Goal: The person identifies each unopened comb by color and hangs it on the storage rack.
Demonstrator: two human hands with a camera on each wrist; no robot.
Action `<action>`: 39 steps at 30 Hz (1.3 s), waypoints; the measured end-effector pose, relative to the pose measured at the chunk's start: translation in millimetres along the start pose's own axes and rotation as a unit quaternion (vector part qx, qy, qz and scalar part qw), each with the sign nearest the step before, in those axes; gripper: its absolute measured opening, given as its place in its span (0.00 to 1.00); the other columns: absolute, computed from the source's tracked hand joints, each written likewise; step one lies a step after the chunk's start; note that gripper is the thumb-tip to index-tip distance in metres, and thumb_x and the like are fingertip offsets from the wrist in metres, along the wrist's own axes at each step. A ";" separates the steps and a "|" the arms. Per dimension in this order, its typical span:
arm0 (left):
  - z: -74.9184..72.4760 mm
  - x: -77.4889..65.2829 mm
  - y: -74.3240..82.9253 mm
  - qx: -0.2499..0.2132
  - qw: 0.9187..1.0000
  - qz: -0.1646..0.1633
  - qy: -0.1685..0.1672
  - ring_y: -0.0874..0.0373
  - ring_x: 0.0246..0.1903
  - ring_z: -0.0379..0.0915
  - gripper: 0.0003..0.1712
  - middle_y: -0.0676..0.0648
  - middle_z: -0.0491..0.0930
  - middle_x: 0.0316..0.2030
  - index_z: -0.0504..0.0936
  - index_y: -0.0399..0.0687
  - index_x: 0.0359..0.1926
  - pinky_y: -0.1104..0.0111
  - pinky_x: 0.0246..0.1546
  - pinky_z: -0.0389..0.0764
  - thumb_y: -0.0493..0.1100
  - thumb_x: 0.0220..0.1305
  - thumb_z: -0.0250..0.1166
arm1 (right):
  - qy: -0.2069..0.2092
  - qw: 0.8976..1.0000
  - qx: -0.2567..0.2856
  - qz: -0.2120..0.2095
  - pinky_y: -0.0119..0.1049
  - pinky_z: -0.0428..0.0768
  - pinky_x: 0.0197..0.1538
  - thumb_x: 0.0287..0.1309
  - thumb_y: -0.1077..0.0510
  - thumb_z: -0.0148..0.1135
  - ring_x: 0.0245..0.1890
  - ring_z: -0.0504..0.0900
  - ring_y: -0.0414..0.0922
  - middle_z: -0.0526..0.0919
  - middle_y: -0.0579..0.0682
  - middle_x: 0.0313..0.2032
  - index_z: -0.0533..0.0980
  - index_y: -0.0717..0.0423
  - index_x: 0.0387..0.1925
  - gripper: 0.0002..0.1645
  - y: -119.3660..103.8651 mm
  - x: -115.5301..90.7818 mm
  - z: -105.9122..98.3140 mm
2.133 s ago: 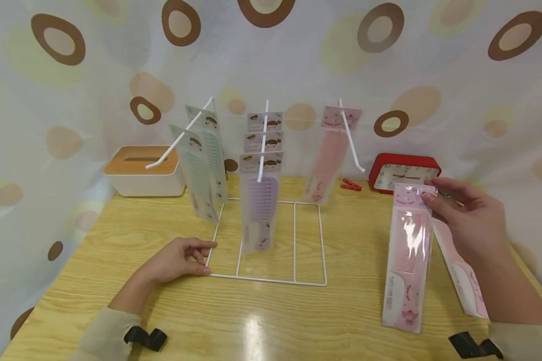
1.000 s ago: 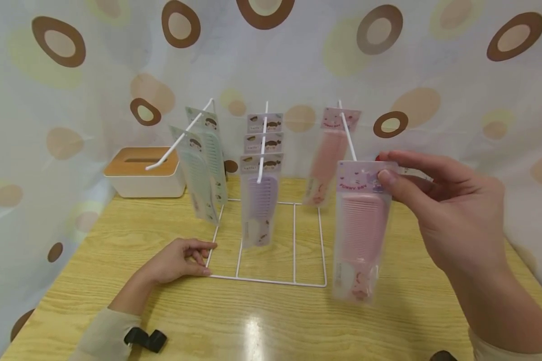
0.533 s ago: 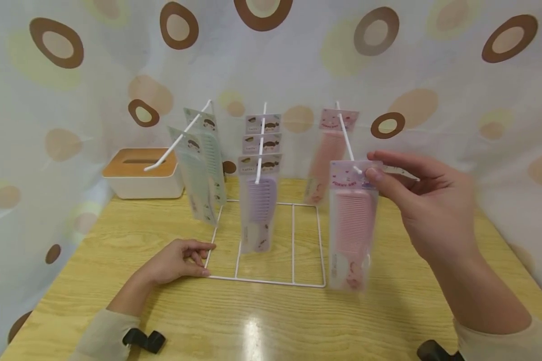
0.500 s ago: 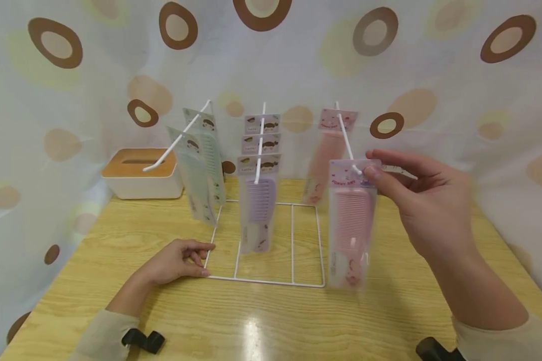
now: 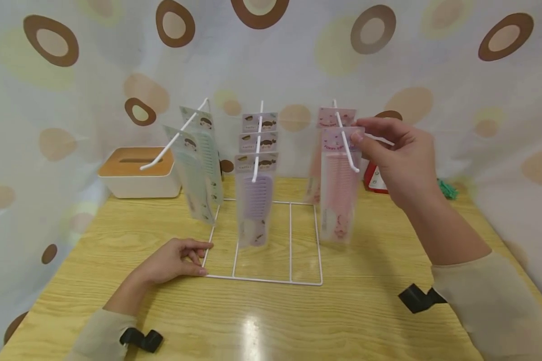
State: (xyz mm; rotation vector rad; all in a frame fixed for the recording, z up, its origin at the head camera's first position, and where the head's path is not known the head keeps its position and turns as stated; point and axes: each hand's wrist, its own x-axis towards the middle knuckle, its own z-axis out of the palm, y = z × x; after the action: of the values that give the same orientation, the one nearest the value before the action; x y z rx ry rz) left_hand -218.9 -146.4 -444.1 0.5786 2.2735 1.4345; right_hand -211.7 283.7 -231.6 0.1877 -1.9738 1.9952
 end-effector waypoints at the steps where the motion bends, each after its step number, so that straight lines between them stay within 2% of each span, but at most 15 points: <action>1: 0.3 0.2 0.0 0.000 1.000 0.000 0.000 0.55 0.37 0.80 0.37 0.41 0.78 0.41 0.76 0.35 0.64 0.73 0.41 0.80 0.38 0.53 0.77 | 0.003 1.000 -0.006 0.003 0.25 0.83 0.37 0.53 0.62 0.75 0.33 0.85 0.37 0.83 0.45 0.48 0.84 0.59 0.49 0.20 0.3 2.0 0.0; 13: 1.6 0.2 -0.1 -0.009 1.000 -0.001 -0.003 0.55 0.37 0.79 0.37 0.41 0.78 0.40 0.76 0.34 0.64 0.73 0.40 0.80 0.38 0.53 0.77 | 0.007 0.999 0.026 0.033 0.26 0.84 0.39 0.50 0.60 0.77 0.37 0.86 0.37 0.82 0.46 0.45 0.84 0.58 0.50 0.23 1.9 11.9 0.3; 17: 2.7 -0.8 -0.2 -0.015 1.000 -0.003 -0.003 0.55 0.37 0.79 0.37 0.40 0.78 0.40 0.76 0.34 0.64 0.73 0.39 0.80 0.38 0.53 0.77 | -0.008 1.000 0.025 0.014 0.25 0.83 0.40 0.54 0.63 0.74 0.39 0.86 0.37 0.81 0.46 0.47 0.83 0.58 0.52 0.22 6.2 11.3 -2.9; 21: 4.3 -1.2 -1.0 -0.021 1.000 -0.005 -0.006 0.54 0.37 0.79 0.37 0.40 0.78 0.40 0.75 0.33 0.64 0.72 0.39 0.81 0.37 0.53 0.77 | -0.038 0.998 0.041 -0.024 0.27 0.83 0.44 0.59 0.66 0.68 0.40 0.87 0.39 0.85 0.47 0.46 0.81 0.62 0.55 0.20 16.7 12.1 -13.8; 24: 4.5 -0.8 -1.7 -0.018 1.000 -0.004 -0.005 0.55 0.37 0.79 0.37 0.40 0.78 0.40 0.75 0.33 0.64 0.73 0.39 0.80 0.37 0.54 0.77 | -0.079 0.992 0.078 -0.066 0.32 0.83 0.46 0.63 0.71 0.61 0.42 0.89 0.43 0.87 0.51 0.45 0.77 0.70 0.57 0.20 30.5 17.3 -30.1; 27: 3.7 -0.2 -1.3 -0.013 1.000 -0.002 -0.003 0.55 0.37 0.79 0.37 0.41 0.78 0.40 0.76 0.33 0.64 0.73 0.39 0.80 0.37 0.53 0.77 | -0.109 0.986 0.085 -0.094 0.34 0.83 0.46 0.66 0.74 0.55 0.44 0.89 0.46 0.88 0.54 0.45 0.73 0.73 0.60 0.21 46.1 24.6 -52.7; 29: 3.2 -0.1 -0.3 -0.012 1.000 -0.001 -0.002 0.55 0.37 0.79 0.37 0.41 0.78 0.40 0.76 0.33 0.64 0.73 0.39 0.80 0.37 0.53 0.77 | -0.111 0.988 0.060 -0.086 0.32 0.84 0.45 0.67 0.73 0.54 0.45 0.89 0.44 0.88 0.53 0.45 0.72 0.71 0.62 0.22 56.3 28.1 -70.9; 34: 2.3 -0.2 0.3 -0.009 1.000 -0.001 -0.004 0.55 0.37 0.79 0.37 0.42 0.78 0.39 0.76 0.33 0.64 0.73 0.39 0.80 0.38 0.54 0.77 | -0.100 0.994 -0.007 -0.036 0.26 0.83 0.43 0.69 0.69 0.55 0.43 0.88 0.37 0.89 0.45 0.46 0.71 0.61 0.66 0.26 80.8 29.2 -117.6; 39: 1.3 -0.7 0.8 -0.007 1.000 -0.003 -0.001 0.55 0.37 0.78 0.37 0.42 0.78 0.39 0.76 0.33 0.64 0.73 0.39 0.80 0.38 0.53 0.77 | -0.095 0.989 -0.117 -0.016 0.21 0.82 0.41 0.69 0.68 0.55 0.41 0.87 0.31 0.88 0.37 0.46 0.70 0.57 0.68 0.27 106.4 26.3 -162.2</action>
State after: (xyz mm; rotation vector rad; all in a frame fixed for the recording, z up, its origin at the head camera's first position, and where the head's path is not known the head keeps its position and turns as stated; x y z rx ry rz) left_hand -217.5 -145.4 -443.8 0.5680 2.2603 1.4462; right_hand -248.6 449.2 -329.3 0.3606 -2.2869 1.7653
